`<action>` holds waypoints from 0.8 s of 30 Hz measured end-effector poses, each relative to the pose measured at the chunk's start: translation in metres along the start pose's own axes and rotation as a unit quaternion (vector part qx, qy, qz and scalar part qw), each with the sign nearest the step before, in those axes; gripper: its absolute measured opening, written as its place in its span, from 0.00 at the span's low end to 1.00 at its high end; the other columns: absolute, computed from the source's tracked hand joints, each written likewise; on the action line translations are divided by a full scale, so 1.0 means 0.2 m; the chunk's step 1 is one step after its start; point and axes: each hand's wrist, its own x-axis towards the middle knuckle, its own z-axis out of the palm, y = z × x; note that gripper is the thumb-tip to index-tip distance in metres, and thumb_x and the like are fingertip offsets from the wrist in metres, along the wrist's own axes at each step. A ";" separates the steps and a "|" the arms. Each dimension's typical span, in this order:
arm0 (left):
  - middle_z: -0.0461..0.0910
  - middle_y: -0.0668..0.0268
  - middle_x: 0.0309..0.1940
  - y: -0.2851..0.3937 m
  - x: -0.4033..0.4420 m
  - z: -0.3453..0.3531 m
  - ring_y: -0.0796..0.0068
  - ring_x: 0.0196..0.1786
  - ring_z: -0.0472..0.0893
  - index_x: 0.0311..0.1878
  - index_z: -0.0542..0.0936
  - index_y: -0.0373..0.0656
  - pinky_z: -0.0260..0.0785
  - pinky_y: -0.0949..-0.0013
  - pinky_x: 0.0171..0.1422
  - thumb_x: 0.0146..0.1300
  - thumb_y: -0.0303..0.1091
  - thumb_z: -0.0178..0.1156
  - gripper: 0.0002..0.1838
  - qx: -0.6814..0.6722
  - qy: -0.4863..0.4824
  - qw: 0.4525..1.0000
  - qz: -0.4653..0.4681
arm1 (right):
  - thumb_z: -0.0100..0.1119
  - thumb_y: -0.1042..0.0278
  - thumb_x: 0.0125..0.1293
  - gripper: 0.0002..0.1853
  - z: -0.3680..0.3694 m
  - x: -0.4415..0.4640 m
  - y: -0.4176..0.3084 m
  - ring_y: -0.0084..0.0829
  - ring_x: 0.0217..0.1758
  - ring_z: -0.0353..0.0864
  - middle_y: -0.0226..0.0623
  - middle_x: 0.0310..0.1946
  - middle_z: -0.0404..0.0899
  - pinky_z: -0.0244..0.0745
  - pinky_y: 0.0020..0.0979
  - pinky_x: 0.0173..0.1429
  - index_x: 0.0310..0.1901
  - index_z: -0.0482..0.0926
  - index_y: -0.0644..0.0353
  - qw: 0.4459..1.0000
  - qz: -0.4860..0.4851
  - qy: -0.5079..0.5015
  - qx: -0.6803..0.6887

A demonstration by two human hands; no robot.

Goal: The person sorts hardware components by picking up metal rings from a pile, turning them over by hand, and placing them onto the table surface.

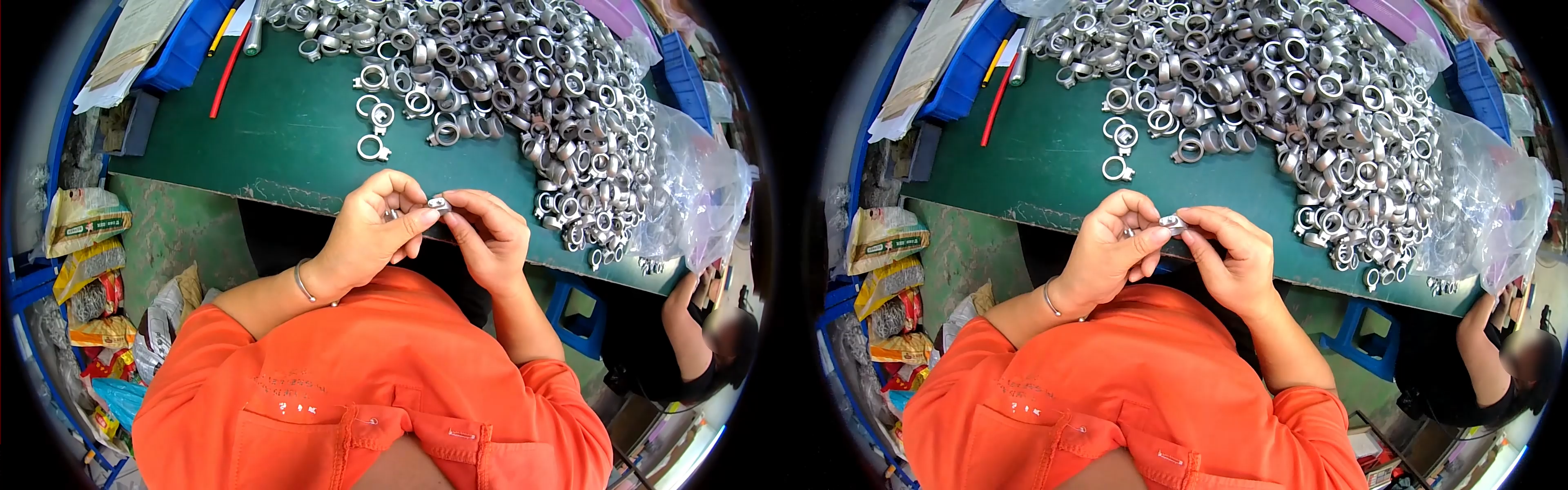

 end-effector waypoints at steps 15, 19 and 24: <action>0.74 0.69 0.25 -0.01 -0.01 0.01 0.86 0.19 0.71 0.39 0.69 0.41 0.59 0.84 0.17 0.61 0.25 0.59 0.08 0.032 0.016 0.999 -0.004 | 0.61 0.82 0.54 0.09 -0.01 0.00 -0.02 0.31 0.36 0.81 0.41 0.34 0.81 0.76 0.26 0.39 0.38 0.80 0.66 1.000 0.007 -0.006 -0.024; 0.73 0.70 0.23 0.02 -0.01 0.01 0.84 0.19 0.70 0.38 0.70 0.42 0.60 0.81 0.19 0.61 0.26 0.58 0.07 0.027 0.009 0.999 -0.018 | 0.63 0.80 0.54 0.07 -0.02 0.03 -0.06 0.27 0.36 0.81 0.39 0.35 0.80 0.77 0.25 0.38 0.37 0.80 0.65 0.999 0.028 -0.007 -0.024; 0.73 0.68 0.22 0.09 0.00 -0.06 0.83 0.20 0.71 0.37 0.71 0.40 0.60 0.82 0.20 0.62 0.24 0.57 0.05 0.022 0.045 0.995 0.086 | 0.55 0.80 0.59 0.07 -0.09 0.30 -0.16 0.23 0.32 0.81 0.34 0.32 0.80 0.77 0.23 0.33 0.38 0.80 0.68 0.937 0.296 -0.109 0.152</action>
